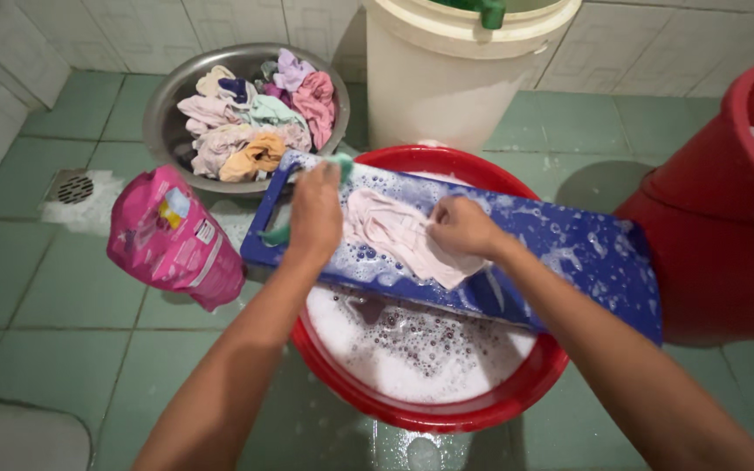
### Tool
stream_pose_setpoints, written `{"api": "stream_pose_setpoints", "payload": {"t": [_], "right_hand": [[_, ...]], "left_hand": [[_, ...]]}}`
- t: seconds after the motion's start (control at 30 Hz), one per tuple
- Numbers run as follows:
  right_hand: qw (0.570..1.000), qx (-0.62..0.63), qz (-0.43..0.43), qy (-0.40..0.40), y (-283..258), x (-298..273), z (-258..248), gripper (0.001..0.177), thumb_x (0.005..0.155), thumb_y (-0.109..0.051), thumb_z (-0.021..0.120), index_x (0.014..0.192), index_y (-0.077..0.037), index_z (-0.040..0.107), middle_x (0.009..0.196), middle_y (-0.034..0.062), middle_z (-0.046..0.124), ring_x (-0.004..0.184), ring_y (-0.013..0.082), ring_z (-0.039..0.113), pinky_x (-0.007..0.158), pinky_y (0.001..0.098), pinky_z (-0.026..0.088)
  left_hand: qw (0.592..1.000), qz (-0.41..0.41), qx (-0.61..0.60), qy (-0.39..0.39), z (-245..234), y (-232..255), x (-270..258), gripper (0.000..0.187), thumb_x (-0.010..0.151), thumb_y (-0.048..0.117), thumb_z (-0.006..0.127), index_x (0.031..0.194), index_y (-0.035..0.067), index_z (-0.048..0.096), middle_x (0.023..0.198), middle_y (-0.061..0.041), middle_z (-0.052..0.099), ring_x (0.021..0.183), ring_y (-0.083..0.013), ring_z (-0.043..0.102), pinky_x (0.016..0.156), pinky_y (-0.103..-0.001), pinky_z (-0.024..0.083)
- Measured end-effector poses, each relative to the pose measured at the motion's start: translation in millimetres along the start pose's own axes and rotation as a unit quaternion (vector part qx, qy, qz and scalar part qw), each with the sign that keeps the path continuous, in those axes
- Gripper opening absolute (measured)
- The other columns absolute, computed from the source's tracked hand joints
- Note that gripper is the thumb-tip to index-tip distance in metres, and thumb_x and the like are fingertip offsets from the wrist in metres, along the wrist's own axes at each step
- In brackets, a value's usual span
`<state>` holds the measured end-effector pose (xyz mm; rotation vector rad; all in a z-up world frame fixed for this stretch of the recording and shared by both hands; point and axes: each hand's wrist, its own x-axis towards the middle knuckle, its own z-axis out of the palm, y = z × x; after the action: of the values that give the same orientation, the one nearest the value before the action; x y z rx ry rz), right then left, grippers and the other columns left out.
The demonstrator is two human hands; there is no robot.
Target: The person washes clothes by hand using a scrubbing board and a brush in a red basin, then rinses them and transfers them to another basin.
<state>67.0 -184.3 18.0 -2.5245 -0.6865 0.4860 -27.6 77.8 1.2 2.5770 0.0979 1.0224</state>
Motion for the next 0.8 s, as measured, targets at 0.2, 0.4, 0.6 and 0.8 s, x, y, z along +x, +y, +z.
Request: {"api": "stream_pose_setpoints", "payload": {"t": [0.2,0.4,0.6,0.8], "right_hand": [[0.654,0.727,0.043,-0.204,30.7,-43.8,-43.4,0.03,0.09,-0.009,0.062,0.113,0.01,0.065,0.106,0.0183,0.073,0.091,0.0262,0.071,0.072,0.0328,0.057],[0.643,0.762,0.027,-0.074,-34.8,-106.0,-93.1,0.025,0.081,-0.011,0.06,0.101,0.003,0.064,0.11,0.0166,0.071,0.103,0.0251,0.069,0.1,0.0384,0.055],[0.765,0.634,-0.114,0.024,-68.0,-113.1,-102.4,0.024,0.097,-0.006,0.07,0.12,0.0,0.065,0.117,0.0135,0.064,0.1,0.0203,0.057,0.093,0.0349,0.044],[0.965,0.246,-0.077,0.047,-78.4,-122.4,-39.4,0.067,0.082,-0.021,0.079,0.142,-0.013,0.051,0.119,0.0044,0.068,0.105,0.0203,0.067,0.1,0.0375,0.053]], "left_hand": [[0.995,0.008,-0.057,-0.076,-22.1,45.4,1.7,0.035,0.081,0.011,0.068,0.114,0.002,0.072,0.129,-0.025,0.065,0.117,-0.0415,0.059,0.101,-0.048,0.044],[0.873,-0.131,-0.409,-0.23,-79.1,157.9,6.5,0.04,0.084,0.03,0.078,0.115,0.005,0.072,0.103,-0.013,0.078,0.092,-0.0212,0.077,0.083,-0.035,0.06],[0.878,-0.165,-0.412,-0.18,-87.9,175.0,37.8,0.028,0.085,0.022,0.073,0.103,0.001,0.076,0.087,-0.014,0.079,0.075,-0.0185,0.075,0.068,-0.033,0.058],[0.76,-0.265,-0.574,-0.149,-83.1,147.9,77.7,0.026,0.086,0.015,0.065,0.105,0.0,0.074,0.087,-0.011,0.079,0.072,-0.0161,0.077,0.062,-0.03,0.063]]}}
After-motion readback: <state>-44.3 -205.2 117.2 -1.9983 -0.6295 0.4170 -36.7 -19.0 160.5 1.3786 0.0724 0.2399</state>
